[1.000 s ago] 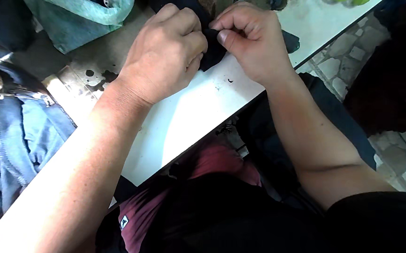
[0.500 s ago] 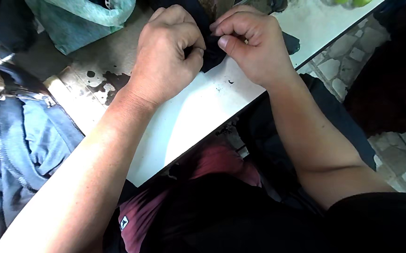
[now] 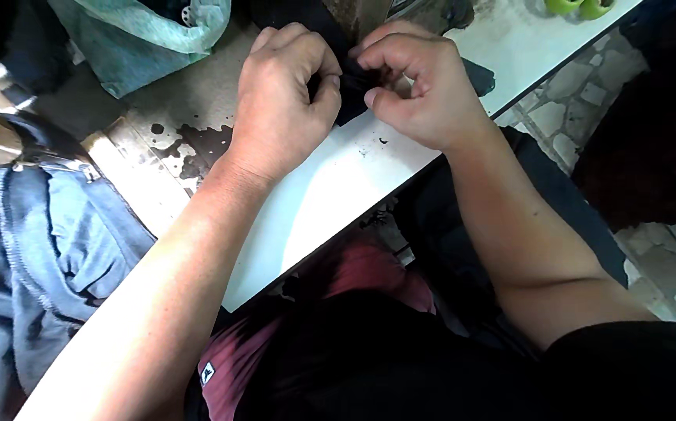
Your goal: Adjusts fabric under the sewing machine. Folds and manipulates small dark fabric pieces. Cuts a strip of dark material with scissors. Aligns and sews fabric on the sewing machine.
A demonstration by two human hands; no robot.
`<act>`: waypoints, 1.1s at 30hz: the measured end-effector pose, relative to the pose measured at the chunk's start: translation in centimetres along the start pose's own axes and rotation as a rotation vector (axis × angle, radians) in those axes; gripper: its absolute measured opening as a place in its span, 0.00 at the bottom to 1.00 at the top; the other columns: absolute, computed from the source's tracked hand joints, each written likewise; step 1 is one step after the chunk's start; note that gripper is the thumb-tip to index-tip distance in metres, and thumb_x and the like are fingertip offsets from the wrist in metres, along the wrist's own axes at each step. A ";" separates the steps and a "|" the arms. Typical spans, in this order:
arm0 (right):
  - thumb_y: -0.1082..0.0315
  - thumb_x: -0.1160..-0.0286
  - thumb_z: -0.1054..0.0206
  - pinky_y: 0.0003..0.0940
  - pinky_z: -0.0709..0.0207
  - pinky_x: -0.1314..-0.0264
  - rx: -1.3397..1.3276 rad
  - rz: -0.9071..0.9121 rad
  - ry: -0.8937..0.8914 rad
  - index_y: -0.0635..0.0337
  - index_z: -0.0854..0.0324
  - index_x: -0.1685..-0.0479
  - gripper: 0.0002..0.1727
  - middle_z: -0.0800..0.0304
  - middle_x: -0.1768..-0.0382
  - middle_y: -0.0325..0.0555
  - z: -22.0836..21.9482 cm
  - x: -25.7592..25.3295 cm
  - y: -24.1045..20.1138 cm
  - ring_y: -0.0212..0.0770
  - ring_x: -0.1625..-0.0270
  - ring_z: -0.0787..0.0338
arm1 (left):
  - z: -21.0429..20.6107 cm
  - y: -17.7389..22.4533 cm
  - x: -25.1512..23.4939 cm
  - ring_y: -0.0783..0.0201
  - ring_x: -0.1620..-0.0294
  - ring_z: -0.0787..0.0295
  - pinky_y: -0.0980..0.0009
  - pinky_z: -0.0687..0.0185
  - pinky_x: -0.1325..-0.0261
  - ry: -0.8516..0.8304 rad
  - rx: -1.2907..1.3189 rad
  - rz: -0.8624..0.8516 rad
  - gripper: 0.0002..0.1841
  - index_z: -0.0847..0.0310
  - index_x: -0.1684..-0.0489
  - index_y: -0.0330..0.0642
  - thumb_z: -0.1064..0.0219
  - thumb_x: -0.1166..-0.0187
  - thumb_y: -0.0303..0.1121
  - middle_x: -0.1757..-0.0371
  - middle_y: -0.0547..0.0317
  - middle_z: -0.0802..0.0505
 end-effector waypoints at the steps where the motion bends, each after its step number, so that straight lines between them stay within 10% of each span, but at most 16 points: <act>1: 0.73 0.25 0.40 0.23 0.20 0.42 -0.002 0.003 -0.001 0.68 0.12 0.50 0.14 0.12 0.39 0.56 0.0 0.0 0.0 0.34 0.43 0.12 | 0.0 0.0 0.0 0.60 0.41 0.14 0.67 0.28 0.35 0.003 -0.003 0.002 0.12 0.11 0.63 0.37 0.42 0.20 0.30 0.52 0.49 0.06; 25: 0.71 0.15 0.39 0.38 0.20 0.36 0.160 0.108 0.107 0.66 0.09 0.50 0.13 0.09 0.46 0.57 -0.4 -0.3 -0.5 0.47 0.42 0.10 | 0.1 0.5 0.7 0.58 0.45 0.13 0.67 0.27 0.38 0.134 0.022 -0.010 0.10 0.11 0.58 0.34 0.40 0.19 0.27 0.53 0.46 0.06; 30: 0.75 0.14 0.42 0.37 0.18 0.42 0.290 0.258 0.315 0.67 0.08 0.49 0.14 0.05 0.54 0.57 1.1 -2.7 -2.8 0.48 0.49 0.07 | 1.6 1.4 0.8 0.72 0.71 0.08 0.73 0.08 0.64 0.244 0.639 0.663 0.14 0.20 0.62 0.41 0.51 0.10 0.32 0.70 0.66 0.08; 33: 0.78 0.16 0.43 0.33 0.16 0.44 0.286 0.329 0.349 0.67 0.08 0.50 0.14 0.05 0.52 0.59 1.5 -4.4 -4.4 0.45 0.48 0.06 | 0.8 0.9 -0.7 0.62 0.62 0.05 0.65 0.09 0.52 0.176 1.096 0.993 0.28 0.22 0.45 0.37 0.63 0.04 0.50 0.62 0.56 0.06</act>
Point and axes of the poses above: each hand's wrist, its own x-axis away from the middle knuckle, its own z-axis out of the back of the hand, y = z × x, the point moved 4 cm from there along -x, towards the middle knuckle
